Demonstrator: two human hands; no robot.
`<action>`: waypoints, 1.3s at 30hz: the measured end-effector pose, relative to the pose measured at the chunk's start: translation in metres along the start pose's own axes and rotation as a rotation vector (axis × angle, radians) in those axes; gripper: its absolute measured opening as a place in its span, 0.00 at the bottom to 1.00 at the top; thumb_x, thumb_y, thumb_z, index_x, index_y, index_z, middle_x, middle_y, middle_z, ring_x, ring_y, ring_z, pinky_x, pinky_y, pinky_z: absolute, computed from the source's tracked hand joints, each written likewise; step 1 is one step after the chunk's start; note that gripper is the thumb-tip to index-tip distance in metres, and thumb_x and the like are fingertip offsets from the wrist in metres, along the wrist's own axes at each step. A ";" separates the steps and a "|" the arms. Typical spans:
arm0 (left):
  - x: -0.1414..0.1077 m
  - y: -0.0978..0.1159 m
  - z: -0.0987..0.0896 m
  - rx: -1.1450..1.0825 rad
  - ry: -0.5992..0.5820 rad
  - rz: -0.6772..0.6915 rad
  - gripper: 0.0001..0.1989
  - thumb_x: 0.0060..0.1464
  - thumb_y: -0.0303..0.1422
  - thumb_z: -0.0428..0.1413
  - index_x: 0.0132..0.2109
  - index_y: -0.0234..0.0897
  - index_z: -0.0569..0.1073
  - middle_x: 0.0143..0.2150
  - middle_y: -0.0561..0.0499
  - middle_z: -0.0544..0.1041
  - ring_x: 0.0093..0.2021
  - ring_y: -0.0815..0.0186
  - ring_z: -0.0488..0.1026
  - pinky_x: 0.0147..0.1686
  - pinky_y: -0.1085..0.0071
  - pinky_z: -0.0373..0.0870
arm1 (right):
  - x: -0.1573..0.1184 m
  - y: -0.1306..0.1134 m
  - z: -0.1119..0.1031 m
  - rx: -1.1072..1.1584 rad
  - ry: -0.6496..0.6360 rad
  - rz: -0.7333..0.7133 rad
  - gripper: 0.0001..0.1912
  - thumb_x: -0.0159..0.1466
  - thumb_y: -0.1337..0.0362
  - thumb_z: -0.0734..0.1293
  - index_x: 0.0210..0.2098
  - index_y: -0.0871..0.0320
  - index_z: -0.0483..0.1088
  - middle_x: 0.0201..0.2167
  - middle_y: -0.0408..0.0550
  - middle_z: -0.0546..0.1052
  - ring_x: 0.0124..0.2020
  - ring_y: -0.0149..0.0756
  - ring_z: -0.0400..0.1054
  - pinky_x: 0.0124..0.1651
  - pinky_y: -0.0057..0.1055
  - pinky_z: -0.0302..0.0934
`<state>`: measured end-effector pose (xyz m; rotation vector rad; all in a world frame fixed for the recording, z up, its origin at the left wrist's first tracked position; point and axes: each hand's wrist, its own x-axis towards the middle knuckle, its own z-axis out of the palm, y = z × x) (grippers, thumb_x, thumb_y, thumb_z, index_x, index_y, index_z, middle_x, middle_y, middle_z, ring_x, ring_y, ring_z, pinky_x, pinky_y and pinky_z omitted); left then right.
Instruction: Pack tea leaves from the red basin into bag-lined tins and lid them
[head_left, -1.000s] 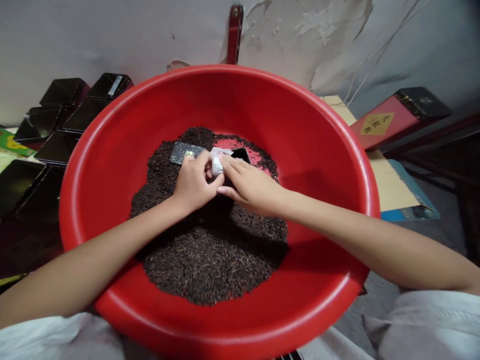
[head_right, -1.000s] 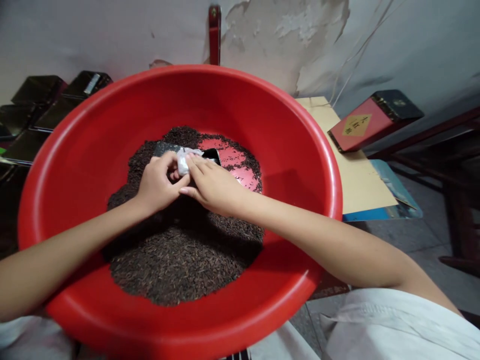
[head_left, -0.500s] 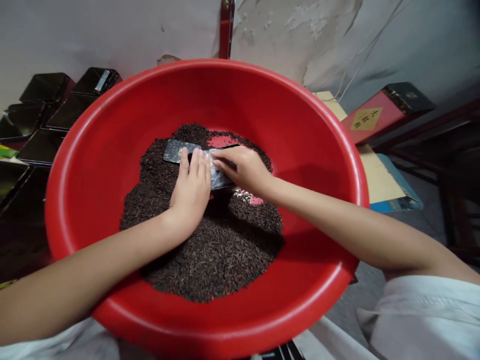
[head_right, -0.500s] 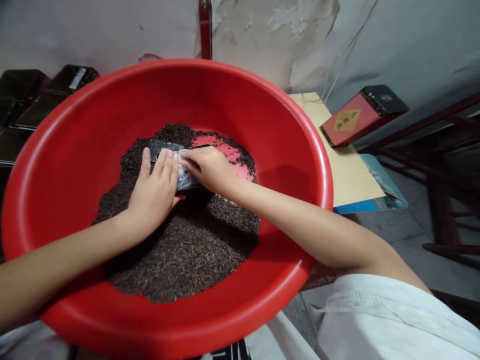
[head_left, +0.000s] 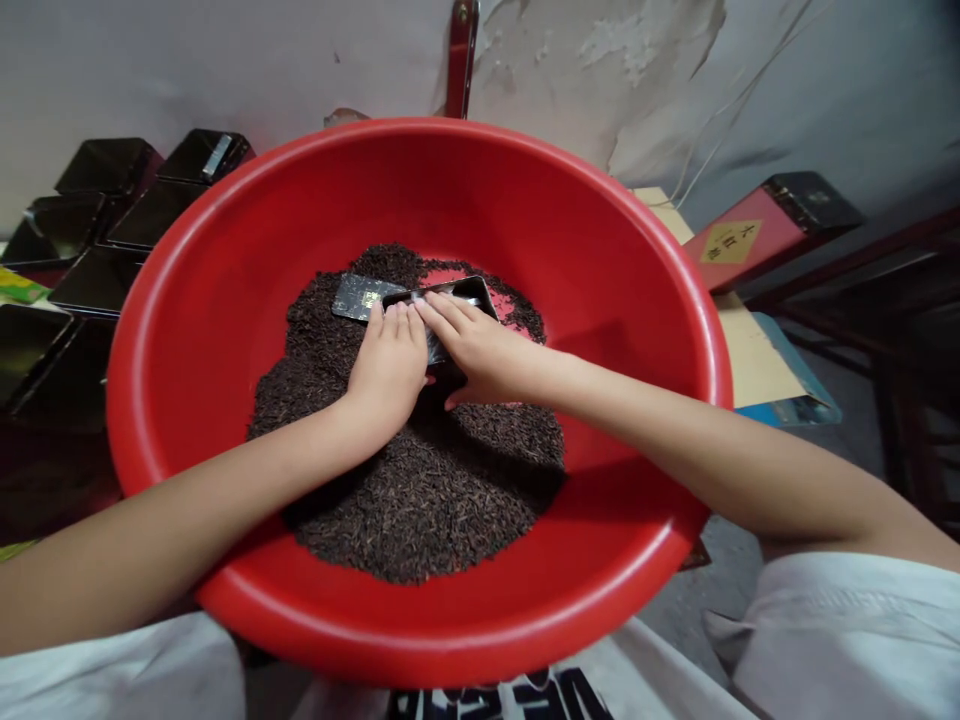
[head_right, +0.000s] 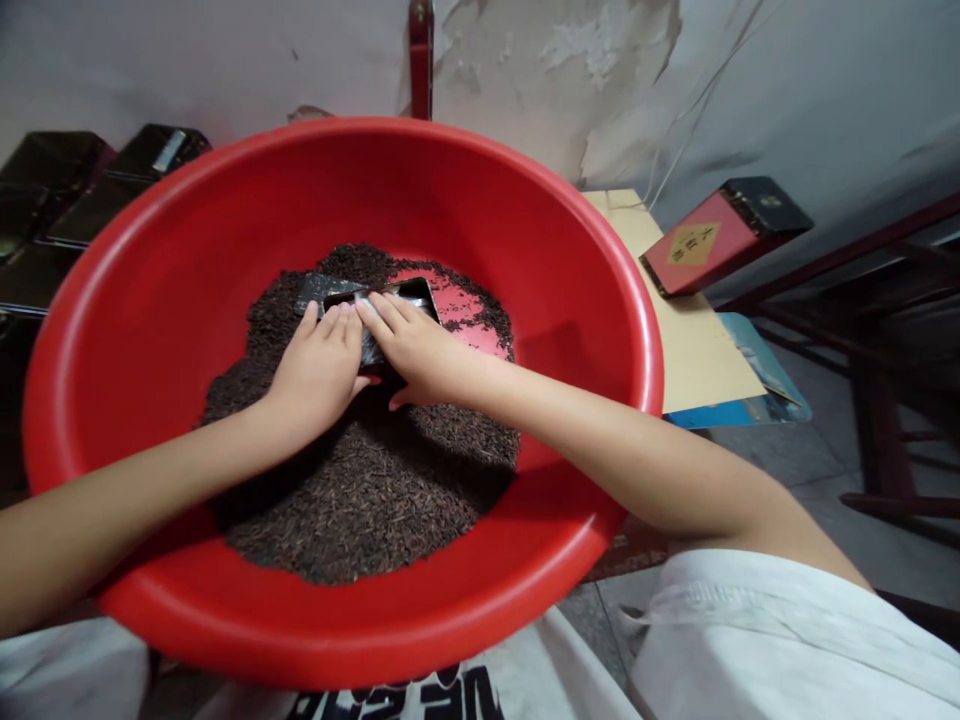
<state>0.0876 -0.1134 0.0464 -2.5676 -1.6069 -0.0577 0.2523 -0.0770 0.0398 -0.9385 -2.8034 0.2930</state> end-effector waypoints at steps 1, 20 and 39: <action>0.001 0.001 -0.001 -0.001 0.001 -0.003 0.33 0.54 0.31 0.55 0.63 0.22 0.58 0.63 0.30 0.64 0.65 0.46 0.59 0.65 0.51 0.50 | 0.001 0.002 -0.002 -0.007 -0.012 -0.012 0.62 0.44 0.55 0.78 0.67 0.68 0.44 0.67 0.67 0.49 0.69 0.57 0.43 0.69 0.50 0.45; 0.001 0.007 -0.008 0.002 0.107 -0.024 0.30 0.55 0.31 0.51 0.64 0.28 0.60 0.57 0.38 0.72 0.62 0.47 0.63 0.66 0.45 0.45 | -0.002 -0.013 0.019 -0.163 0.168 0.114 0.37 0.65 0.59 0.61 0.67 0.74 0.47 0.68 0.66 0.49 0.70 0.52 0.40 0.71 0.51 0.38; 0.008 -0.018 -0.002 -0.087 0.074 0.073 0.32 0.60 0.48 0.48 0.55 0.19 0.69 0.49 0.29 0.75 0.53 0.45 0.72 0.58 0.49 0.62 | 0.019 -0.004 -0.020 -0.091 -0.006 0.159 0.37 0.52 0.68 0.72 0.60 0.66 0.62 0.60 0.61 0.67 0.61 0.52 0.63 0.60 0.46 0.61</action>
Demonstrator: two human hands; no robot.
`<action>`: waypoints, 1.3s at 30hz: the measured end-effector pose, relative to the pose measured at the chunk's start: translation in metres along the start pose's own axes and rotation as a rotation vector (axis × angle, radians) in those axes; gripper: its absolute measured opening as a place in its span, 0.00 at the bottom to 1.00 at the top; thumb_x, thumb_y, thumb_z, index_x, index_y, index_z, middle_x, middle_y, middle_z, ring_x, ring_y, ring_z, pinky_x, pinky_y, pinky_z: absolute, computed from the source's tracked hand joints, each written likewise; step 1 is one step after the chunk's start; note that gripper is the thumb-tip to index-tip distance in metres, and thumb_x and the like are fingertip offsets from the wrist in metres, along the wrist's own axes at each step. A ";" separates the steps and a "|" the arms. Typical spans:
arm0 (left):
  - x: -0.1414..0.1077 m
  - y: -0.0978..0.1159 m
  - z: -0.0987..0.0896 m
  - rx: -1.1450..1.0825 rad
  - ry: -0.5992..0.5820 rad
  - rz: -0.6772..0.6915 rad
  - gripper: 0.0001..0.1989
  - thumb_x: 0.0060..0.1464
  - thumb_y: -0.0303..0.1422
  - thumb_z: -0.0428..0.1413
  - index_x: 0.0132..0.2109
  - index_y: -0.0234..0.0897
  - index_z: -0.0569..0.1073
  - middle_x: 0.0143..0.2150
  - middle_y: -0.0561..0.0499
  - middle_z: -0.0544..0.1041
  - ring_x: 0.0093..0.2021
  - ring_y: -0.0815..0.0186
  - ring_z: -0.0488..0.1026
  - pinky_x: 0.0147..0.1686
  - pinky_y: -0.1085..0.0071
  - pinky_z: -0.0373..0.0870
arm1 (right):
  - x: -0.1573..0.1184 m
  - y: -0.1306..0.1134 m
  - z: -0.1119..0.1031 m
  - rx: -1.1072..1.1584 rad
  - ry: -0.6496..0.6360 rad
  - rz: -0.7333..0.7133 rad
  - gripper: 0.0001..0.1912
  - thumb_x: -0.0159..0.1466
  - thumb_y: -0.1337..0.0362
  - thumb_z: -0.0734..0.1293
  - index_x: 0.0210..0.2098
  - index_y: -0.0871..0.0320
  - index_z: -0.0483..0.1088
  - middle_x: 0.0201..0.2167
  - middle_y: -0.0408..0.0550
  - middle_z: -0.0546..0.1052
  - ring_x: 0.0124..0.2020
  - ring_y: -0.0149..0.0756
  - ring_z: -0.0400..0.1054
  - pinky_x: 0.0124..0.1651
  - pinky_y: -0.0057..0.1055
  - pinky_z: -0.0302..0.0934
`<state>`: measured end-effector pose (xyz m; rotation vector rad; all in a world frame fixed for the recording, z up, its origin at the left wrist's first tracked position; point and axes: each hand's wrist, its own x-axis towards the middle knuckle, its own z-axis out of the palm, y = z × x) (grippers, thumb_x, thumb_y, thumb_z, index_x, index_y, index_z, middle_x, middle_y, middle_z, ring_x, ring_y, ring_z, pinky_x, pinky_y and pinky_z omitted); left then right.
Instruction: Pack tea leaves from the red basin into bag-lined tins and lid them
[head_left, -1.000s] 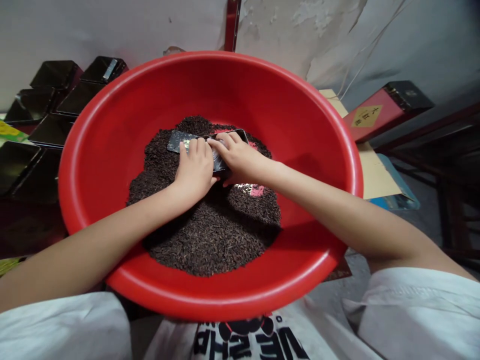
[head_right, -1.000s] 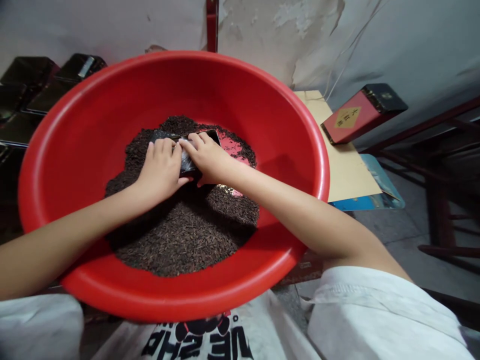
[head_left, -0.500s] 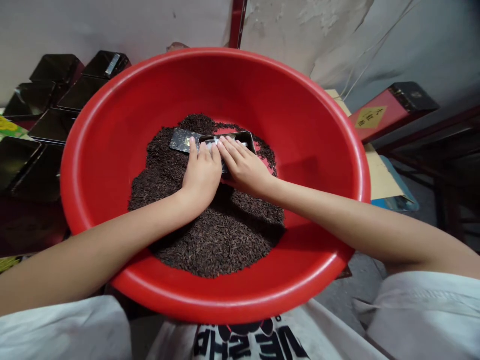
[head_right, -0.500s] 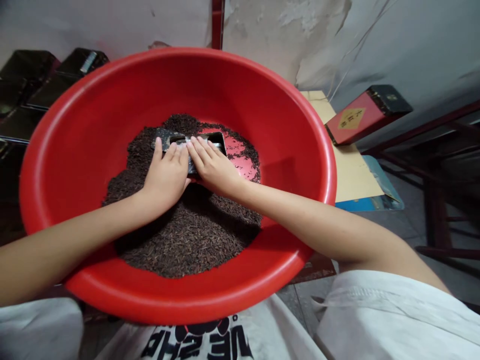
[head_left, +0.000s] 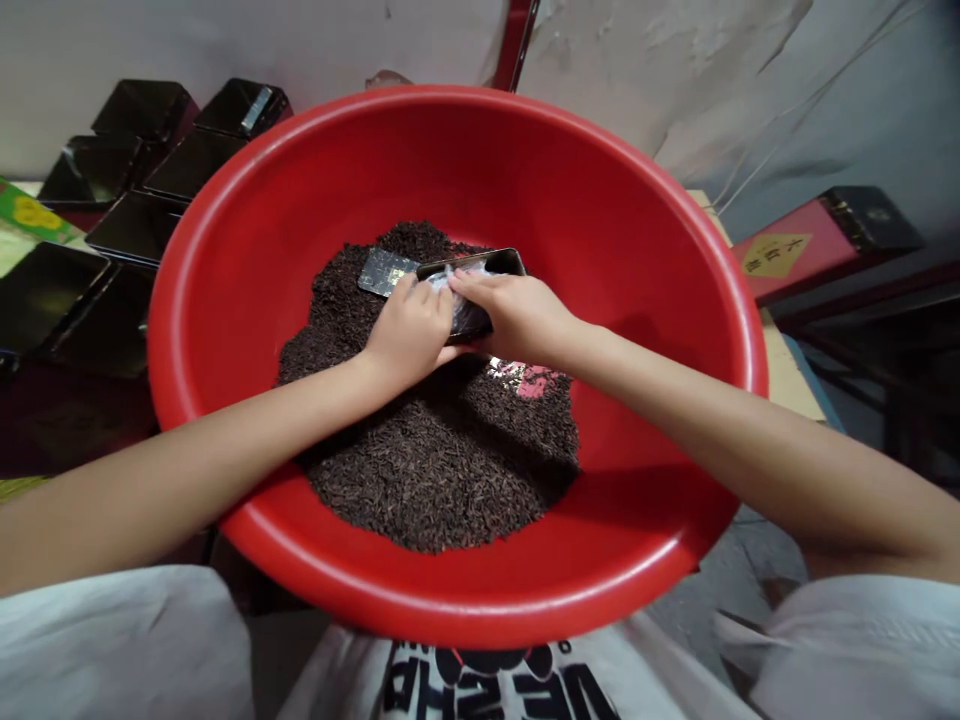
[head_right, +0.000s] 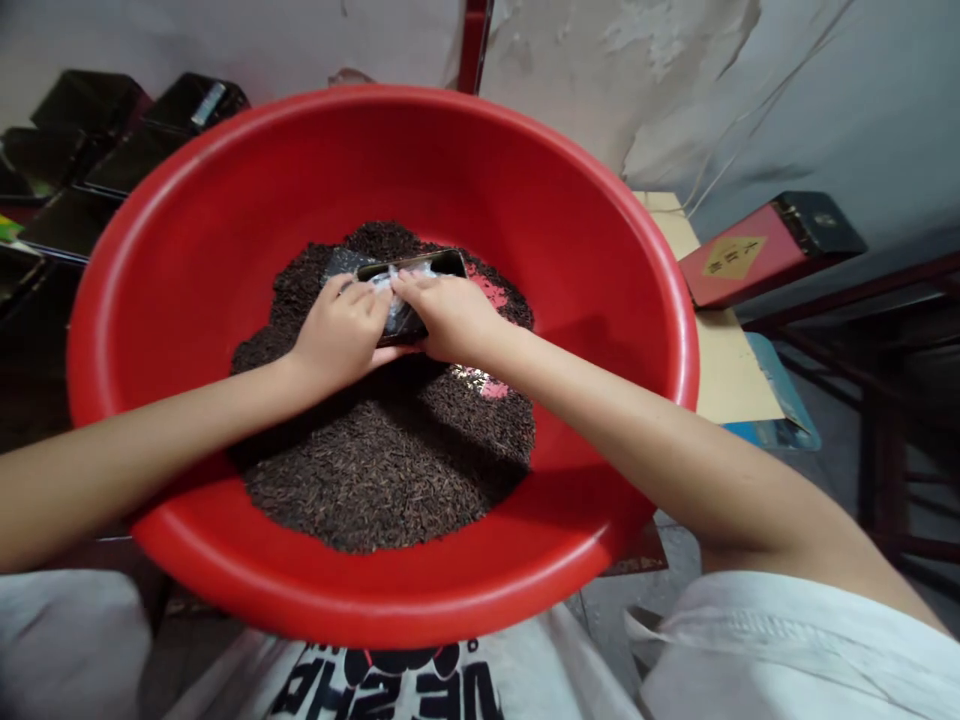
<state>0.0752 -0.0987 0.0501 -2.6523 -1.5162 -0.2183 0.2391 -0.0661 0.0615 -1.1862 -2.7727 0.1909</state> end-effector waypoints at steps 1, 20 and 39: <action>0.002 -0.007 -0.003 -0.010 0.059 0.001 0.32 0.59 0.51 0.47 0.53 0.24 0.70 0.48 0.31 0.76 0.51 0.45 0.72 0.56 0.48 0.63 | -0.002 0.001 0.003 -0.003 0.035 0.017 0.37 0.52 0.67 0.72 0.60 0.64 0.62 0.60 0.60 0.68 0.60 0.52 0.63 0.61 0.48 0.60; 0.056 -0.108 0.082 0.055 -0.216 -0.895 0.32 0.60 0.44 0.48 0.60 0.18 0.63 0.63 0.27 0.61 0.62 0.43 0.59 0.58 0.56 0.59 | -0.011 0.019 -0.009 0.123 0.229 -0.016 0.38 0.63 0.39 0.56 0.60 0.62 0.62 0.60 0.62 0.64 0.61 0.51 0.58 0.65 0.54 0.50; 0.087 -0.100 0.035 -0.189 -0.360 -0.896 0.31 0.53 0.45 0.54 0.57 0.26 0.69 0.59 0.29 0.69 0.60 0.42 0.66 0.56 0.51 0.64 | -0.012 0.028 -0.036 0.324 0.241 0.204 0.12 0.64 0.57 0.62 0.40 0.58 0.72 0.42 0.51 0.76 0.44 0.41 0.70 0.48 0.40 0.64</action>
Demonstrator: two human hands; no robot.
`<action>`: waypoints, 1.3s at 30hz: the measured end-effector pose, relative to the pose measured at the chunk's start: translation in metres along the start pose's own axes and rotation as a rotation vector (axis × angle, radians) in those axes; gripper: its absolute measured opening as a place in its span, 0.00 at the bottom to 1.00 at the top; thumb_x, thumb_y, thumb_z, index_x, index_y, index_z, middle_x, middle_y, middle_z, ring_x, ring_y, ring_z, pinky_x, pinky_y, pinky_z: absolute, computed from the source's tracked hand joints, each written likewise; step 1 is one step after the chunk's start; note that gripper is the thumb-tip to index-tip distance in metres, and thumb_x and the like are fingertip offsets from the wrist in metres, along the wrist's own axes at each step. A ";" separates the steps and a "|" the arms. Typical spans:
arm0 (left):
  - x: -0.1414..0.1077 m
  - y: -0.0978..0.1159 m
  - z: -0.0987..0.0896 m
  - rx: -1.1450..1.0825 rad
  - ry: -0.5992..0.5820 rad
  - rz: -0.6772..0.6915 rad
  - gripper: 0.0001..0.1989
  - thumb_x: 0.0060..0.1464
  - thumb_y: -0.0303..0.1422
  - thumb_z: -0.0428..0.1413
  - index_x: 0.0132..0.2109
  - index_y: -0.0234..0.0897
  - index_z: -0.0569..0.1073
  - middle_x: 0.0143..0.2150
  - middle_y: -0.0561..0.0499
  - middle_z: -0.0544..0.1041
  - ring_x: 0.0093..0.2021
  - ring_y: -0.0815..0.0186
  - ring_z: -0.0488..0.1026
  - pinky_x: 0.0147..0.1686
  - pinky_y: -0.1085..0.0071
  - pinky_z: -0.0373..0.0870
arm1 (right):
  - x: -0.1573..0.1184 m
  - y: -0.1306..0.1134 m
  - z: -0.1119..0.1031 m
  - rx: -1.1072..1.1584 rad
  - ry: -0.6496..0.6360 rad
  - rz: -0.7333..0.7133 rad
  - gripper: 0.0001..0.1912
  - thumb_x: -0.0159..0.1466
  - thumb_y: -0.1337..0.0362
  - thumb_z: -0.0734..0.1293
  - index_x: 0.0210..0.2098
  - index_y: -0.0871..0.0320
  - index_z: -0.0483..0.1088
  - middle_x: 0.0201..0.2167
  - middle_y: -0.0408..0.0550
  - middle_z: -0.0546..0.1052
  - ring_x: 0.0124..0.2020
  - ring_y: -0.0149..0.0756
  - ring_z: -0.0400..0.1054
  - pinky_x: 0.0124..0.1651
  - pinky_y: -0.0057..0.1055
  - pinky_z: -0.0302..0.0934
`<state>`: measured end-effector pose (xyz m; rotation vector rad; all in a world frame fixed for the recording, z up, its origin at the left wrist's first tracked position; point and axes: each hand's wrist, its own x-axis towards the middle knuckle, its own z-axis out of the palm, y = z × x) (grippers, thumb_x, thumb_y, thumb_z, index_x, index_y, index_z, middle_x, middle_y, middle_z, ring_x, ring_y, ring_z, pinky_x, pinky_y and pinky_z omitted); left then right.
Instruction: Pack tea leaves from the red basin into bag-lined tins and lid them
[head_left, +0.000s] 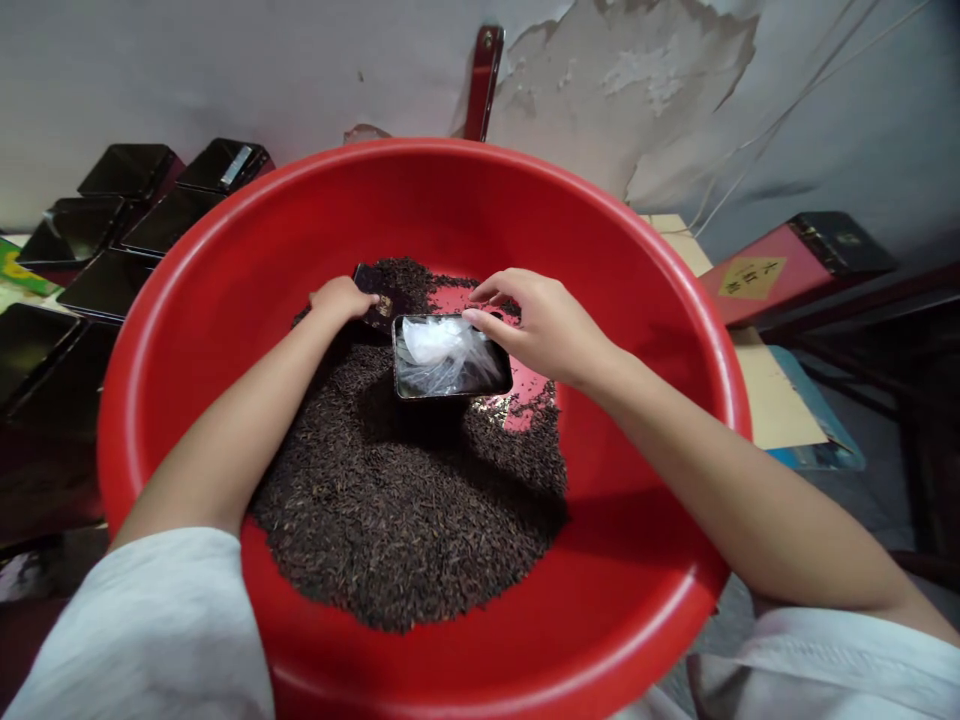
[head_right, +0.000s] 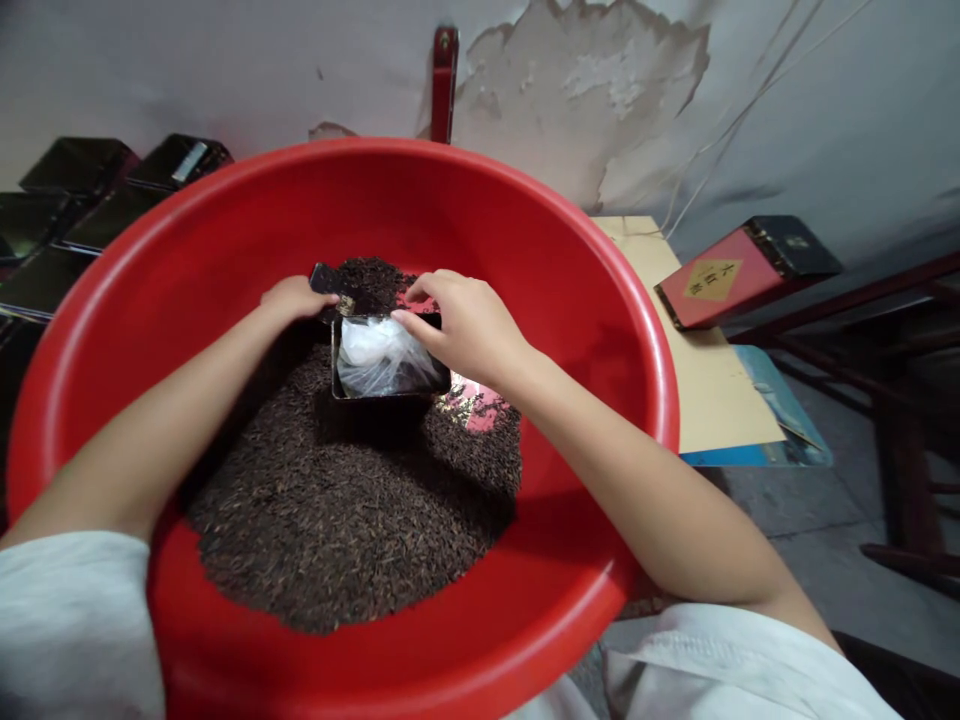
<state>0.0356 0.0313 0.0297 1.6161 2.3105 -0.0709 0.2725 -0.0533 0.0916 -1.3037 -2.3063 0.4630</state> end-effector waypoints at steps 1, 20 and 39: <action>-0.003 0.004 -0.009 -0.017 0.034 0.018 0.27 0.55 0.42 0.53 0.56 0.28 0.71 0.57 0.31 0.71 0.57 0.42 0.68 0.53 0.50 0.66 | 0.000 0.000 -0.001 -0.007 -0.003 0.002 0.12 0.63 0.58 0.62 0.40 0.58 0.72 0.42 0.51 0.76 0.43 0.41 0.70 0.48 0.40 0.64; -0.132 0.005 -0.068 -1.087 0.300 0.573 0.12 0.51 0.36 0.49 0.40 0.34 0.68 0.37 0.48 0.76 0.48 0.57 0.72 0.53 0.55 0.67 | -0.010 -0.018 0.000 -0.224 0.049 -0.215 0.63 0.51 0.40 0.71 0.70 0.58 0.32 0.70 0.59 0.42 0.71 0.58 0.32 0.67 0.61 0.38; -0.112 -0.013 -0.007 -0.299 0.299 0.920 0.43 0.51 0.57 0.54 0.67 0.45 0.49 0.67 0.40 0.57 0.68 0.48 0.52 0.64 0.48 0.51 | -0.009 0.009 -0.007 -0.123 -0.234 -0.258 0.63 0.47 0.47 0.75 0.70 0.58 0.38 0.64 0.59 0.56 0.65 0.60 0.50 0.65 0.59 0.47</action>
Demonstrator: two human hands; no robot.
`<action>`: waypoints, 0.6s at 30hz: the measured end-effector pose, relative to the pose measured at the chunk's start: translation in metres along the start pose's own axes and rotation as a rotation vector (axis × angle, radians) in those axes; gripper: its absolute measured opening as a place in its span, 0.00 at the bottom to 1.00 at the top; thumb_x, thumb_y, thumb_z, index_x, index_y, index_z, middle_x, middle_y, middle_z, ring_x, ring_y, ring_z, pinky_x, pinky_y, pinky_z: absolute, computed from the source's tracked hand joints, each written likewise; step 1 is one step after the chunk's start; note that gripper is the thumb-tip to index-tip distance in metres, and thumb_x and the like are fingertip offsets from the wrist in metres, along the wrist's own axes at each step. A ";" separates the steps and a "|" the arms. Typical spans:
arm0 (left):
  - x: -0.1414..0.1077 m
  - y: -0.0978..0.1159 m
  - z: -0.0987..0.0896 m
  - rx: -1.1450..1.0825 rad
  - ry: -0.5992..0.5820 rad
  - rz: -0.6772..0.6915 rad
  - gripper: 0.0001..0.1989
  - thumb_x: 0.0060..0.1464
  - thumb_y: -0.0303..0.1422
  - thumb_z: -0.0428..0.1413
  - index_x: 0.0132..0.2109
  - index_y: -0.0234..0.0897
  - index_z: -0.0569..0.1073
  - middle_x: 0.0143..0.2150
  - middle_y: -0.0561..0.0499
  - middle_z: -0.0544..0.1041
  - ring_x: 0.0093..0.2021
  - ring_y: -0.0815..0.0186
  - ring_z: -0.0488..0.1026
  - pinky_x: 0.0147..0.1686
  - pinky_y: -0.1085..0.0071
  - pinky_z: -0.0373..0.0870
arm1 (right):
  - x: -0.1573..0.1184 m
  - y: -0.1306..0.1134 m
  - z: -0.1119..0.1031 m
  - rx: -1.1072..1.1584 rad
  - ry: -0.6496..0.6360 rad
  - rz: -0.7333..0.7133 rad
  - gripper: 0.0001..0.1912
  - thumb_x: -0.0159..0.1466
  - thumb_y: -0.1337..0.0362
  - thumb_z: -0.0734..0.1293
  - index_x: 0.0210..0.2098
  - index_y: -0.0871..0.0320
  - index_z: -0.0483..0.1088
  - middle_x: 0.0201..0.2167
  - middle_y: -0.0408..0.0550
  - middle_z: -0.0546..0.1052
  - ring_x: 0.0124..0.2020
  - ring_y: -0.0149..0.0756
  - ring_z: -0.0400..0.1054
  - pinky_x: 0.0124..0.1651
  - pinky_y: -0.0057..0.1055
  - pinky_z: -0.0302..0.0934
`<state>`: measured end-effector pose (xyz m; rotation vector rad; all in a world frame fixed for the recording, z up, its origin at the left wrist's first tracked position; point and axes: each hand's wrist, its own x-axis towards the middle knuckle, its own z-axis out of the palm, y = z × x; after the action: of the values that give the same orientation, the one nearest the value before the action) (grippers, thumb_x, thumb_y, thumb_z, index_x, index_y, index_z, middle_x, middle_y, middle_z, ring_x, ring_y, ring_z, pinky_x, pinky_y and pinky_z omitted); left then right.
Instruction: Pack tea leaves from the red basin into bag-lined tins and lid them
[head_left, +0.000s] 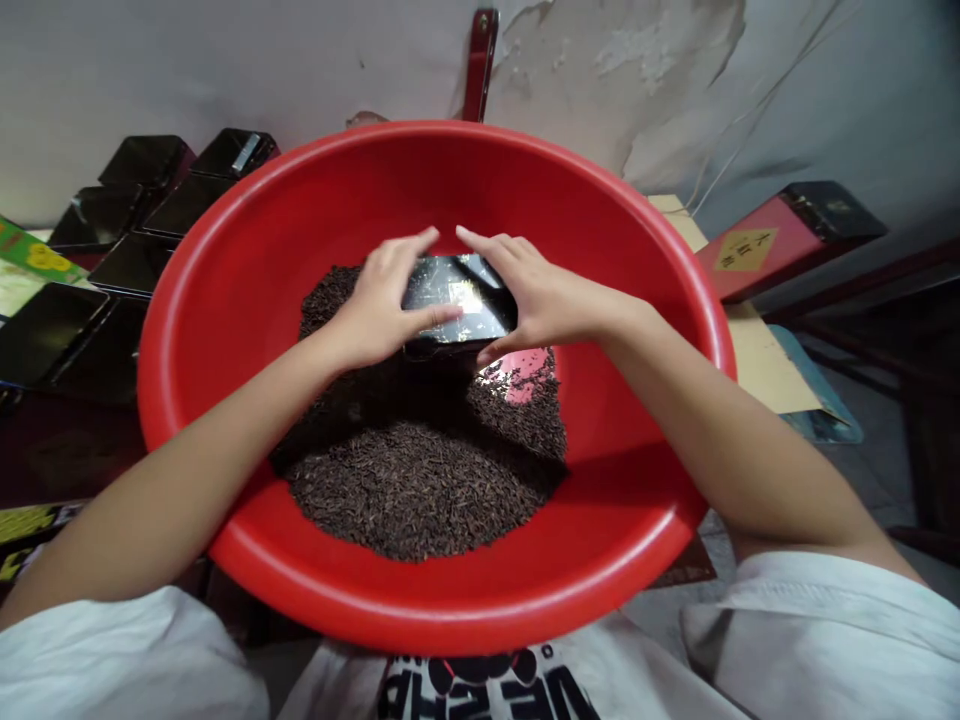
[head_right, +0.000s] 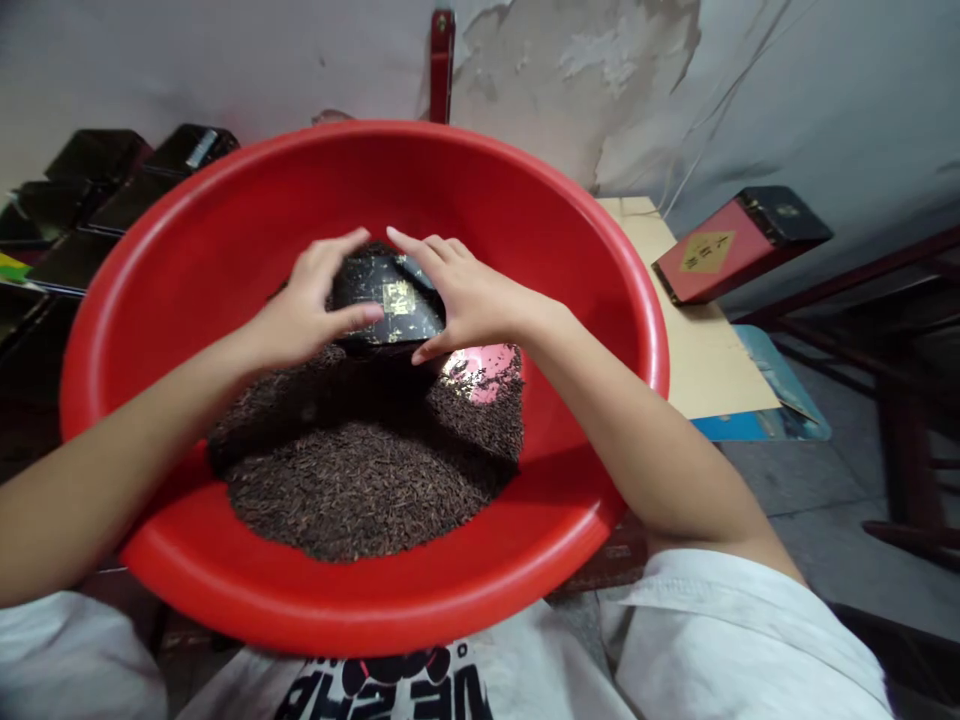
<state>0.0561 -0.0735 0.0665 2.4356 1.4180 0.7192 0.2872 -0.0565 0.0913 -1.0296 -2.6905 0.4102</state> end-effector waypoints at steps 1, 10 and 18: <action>-0.001 0.000 0.002 0.032 -0.083 0.065 0.46 0.48 0.57 0.57 0.67 0.45 0.50 0.68 0.39 0.55 0.68 0.46 0.50 0.65 0.46 0.48 | 0.000 0.003 0.003 0.010 -0.021 0.005 0.62 0.47 0.48 0.75 0.70 0.57 0.38 0.64 0.58 0.56 0.65 0.59 0.50 0.65 0.59 0.49; -0.002 -0.005 0.010 0.178 -0.238 0.173 0.51 0.44 0.48 0.63 0.69 0.42 0.47 0.68 0.37 0.52 0.68 0.43 0.48 0.65 0.42 0.45 | 0.006 0.011 0.029 -0.046 -0.074 0.017 0.58 0.47 0.50 0.75 0.68 0.59 0.44 0.65 0.60 0.54 0.66 0.60 0.48 0.64 0.58 0.52; -0.005 -0.007 0.012 0.234 -0.258 0.267 0.52 0.42 0.42 0.65 0.68 0.38 0.48 0.66 0.34 0.53 0.64 0.41 0.53 0.62 0.44 0.53 | 0.004 0.001 0.049 -0.167 0.010 0.062 0.61 0.47 0.50 0.74 0.69 0.66 0.40 0.64 0.66 0.55 0.64 0.65 0.48 0.64 0.63 0.47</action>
<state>0.0545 -0.0737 0.0520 2.8105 1.1478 0.2827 0.2700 -0.0618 0.0454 -1.1583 -2.7270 0.1926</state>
